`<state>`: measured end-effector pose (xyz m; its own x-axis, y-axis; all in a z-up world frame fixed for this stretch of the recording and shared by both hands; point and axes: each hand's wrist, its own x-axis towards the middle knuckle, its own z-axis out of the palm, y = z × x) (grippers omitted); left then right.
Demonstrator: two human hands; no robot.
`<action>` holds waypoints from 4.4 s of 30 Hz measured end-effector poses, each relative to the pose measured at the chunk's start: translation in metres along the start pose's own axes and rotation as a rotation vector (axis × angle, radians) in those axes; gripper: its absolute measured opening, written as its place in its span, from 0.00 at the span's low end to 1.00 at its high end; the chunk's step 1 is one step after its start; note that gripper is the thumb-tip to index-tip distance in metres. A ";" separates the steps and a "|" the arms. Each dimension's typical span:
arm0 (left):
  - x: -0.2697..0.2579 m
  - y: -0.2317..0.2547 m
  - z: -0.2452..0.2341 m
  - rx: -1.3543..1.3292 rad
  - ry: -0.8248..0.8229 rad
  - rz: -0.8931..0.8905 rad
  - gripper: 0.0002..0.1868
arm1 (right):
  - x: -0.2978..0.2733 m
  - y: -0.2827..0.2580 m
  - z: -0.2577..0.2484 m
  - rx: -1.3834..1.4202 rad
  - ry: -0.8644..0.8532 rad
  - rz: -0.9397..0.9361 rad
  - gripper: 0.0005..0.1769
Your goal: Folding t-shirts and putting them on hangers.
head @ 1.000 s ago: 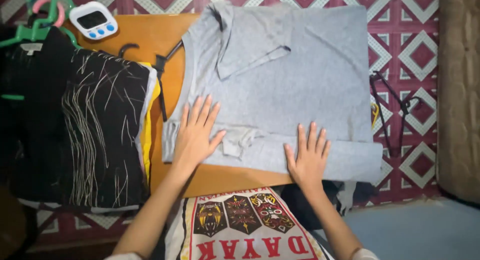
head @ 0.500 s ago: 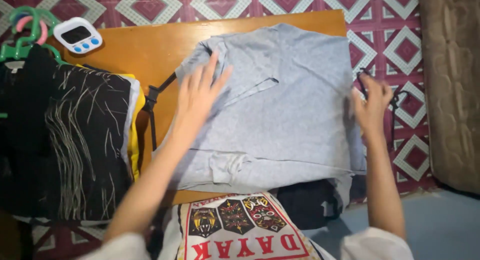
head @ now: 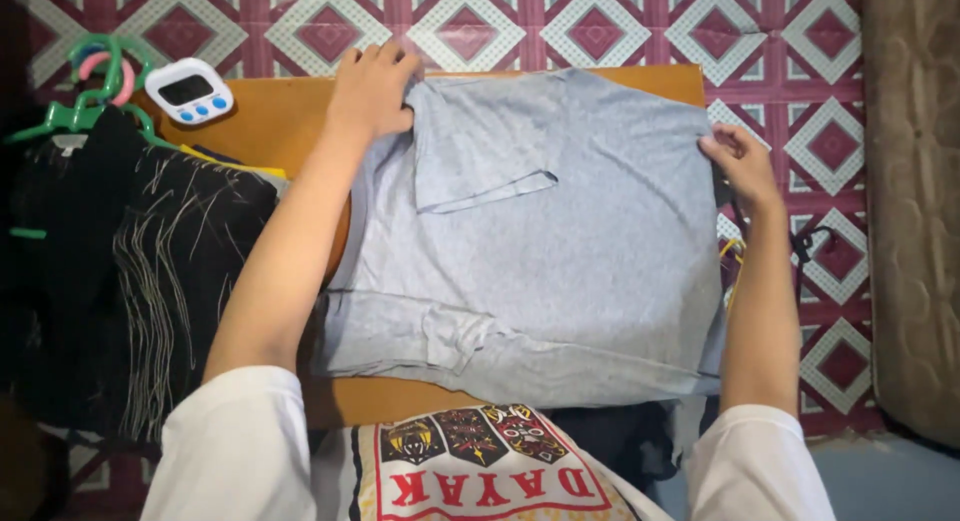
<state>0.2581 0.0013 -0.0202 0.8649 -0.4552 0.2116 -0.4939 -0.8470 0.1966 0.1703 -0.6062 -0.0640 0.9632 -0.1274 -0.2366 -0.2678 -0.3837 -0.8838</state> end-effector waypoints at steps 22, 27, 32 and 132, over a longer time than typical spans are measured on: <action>0.012 -0.034 0.012 -1.977 0.101 -0.837 0.18 | -0.019 -0.045 -0.065 -0.712 0.205 -0.332 0.16; 0.009 -0.049 0.027 -1.815 -0.011 -0.943 0.17 | -0.052 -0.093 -0.046 -0.856 0.255 -0.559 0.17; -0.007 -0.023 -0.032 -2.108 0.003 -0.931 0.22 | -0.066 -0.059 -0.059 -0.665 0.197 -0.542 0.13; -0.174 0.441 0.072 -0.544 -0.159 0.543 0.35 | -0.105 0.033 -0.050 0.479 -0.036 0.478 0.35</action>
<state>-0.1038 -0.3128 -0.0389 0.4723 -0.8355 0.2809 -0.7901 -0.2600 0.5551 0.0591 -0.6508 -0.0483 0.7435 -0.1482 -0.6521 -0.6335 0.1560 -0.7578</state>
